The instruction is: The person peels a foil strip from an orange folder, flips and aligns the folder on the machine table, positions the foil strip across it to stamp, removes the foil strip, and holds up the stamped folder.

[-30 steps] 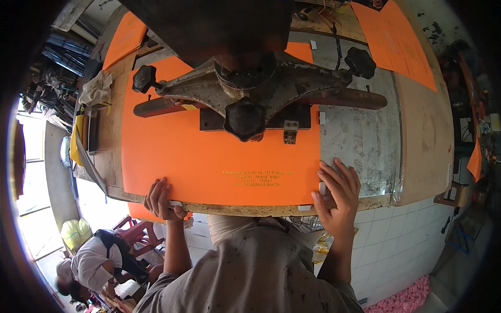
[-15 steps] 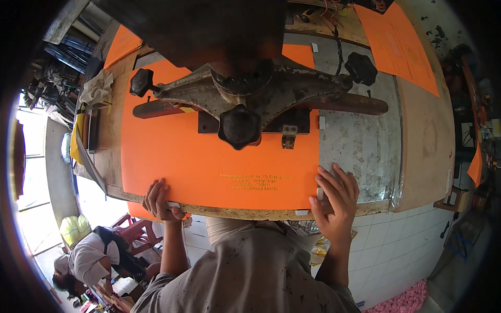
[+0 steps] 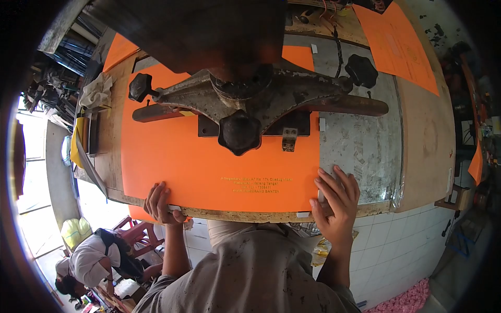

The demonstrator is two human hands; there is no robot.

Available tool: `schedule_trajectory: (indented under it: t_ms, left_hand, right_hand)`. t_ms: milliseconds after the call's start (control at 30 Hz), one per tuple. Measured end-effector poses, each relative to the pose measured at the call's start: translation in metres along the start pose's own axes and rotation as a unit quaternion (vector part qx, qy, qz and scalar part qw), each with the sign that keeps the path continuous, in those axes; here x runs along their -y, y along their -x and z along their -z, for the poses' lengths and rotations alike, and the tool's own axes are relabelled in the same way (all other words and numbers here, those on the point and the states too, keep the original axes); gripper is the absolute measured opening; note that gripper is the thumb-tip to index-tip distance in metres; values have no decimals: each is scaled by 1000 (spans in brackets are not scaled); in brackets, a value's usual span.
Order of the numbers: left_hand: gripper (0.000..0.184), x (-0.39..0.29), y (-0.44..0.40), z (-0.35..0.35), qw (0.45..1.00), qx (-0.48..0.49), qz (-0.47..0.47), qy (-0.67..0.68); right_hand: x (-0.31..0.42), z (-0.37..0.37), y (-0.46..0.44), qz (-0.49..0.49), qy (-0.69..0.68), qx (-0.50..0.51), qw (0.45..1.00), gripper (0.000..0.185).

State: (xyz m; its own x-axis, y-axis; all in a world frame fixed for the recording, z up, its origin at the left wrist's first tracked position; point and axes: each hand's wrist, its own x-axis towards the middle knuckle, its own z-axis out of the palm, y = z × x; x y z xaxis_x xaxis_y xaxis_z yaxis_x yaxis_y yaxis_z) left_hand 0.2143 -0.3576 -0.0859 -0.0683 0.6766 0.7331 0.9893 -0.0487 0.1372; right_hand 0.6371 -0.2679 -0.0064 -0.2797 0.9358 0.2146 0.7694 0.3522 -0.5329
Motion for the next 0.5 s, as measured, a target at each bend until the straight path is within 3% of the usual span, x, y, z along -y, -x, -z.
schedule_trajectory:
  t_ms: [500]
  left_hand:
    - [57, -1, -1, -1, 1000, -6, 1, 3]
  right_hand:
    - [-1, 1, 1, 9, 5, 6, 1000, 36]
